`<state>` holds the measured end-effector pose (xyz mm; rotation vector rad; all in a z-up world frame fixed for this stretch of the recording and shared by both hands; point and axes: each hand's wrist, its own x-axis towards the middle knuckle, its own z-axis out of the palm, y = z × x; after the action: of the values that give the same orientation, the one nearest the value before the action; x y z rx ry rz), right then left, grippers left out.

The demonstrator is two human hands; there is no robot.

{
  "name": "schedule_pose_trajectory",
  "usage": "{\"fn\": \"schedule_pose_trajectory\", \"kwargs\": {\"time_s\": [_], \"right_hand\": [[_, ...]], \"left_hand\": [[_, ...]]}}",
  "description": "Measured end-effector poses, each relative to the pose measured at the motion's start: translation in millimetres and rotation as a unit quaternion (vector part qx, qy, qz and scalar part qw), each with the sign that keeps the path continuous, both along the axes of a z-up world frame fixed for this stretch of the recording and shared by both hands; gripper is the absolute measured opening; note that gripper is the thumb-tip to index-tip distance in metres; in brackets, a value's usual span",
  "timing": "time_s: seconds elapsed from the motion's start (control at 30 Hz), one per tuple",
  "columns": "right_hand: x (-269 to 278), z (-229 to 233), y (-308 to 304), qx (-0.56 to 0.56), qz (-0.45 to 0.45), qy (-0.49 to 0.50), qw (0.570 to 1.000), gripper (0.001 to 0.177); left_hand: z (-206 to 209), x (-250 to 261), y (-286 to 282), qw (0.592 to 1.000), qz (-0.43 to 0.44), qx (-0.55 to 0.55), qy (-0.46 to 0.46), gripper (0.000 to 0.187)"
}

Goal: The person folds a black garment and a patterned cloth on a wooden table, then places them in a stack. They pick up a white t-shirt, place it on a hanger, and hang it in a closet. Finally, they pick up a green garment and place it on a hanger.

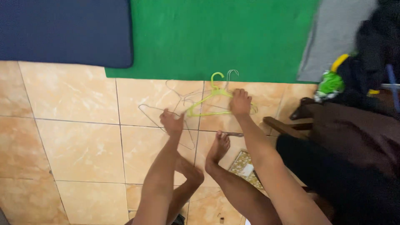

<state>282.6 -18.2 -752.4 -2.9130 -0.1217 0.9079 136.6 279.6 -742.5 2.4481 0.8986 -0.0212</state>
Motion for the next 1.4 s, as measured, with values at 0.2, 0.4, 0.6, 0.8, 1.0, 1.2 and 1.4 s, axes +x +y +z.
{"fn": "schedule_pose_trajectory", "kwargs": {"time_s": [0.2,0.4,0.6,0.8,1.0,1.2,1.4], "right_hand": [[8,-2,1,0.207,0.077,-0.129,0.967,0.025],[42,41,-3,0.517,-0.301,0.344,0.723,0.026],[25,103,36,0.377,-0.354,0.556,0.651,0.026],[-13,167,43,0.384,-0.303,0.527,0.695,0.014],[-65,323,32,0.42,-0.358,0.488,0.676,0.019],[-140,488,4,0.489,-0.402,0.321,0.705,0.032],[-192,653,-12,0.522,-0.377,0.222,0.733,0.031]], "left_hand": [[52,75,-27,0.996,0.005,-0.031,0.086,0.074],[62,61,-11,0.971,-0.187,-0.108,0.1,0.072],[53,7,-10,0.94,-0.302,-0.125,0.102,0.066],[129,-45,-3,0.971,-0.143,-0.193,-0.009,0.056],[239,-46,30,0.919,0.079,-0.386,-0.029,0.028],[398,-8,67,0.938,0.102,-0.324,-0.068,0.027],[628,49,45,0.936,-0.262,-0.208,-0.11,0.019]]}}
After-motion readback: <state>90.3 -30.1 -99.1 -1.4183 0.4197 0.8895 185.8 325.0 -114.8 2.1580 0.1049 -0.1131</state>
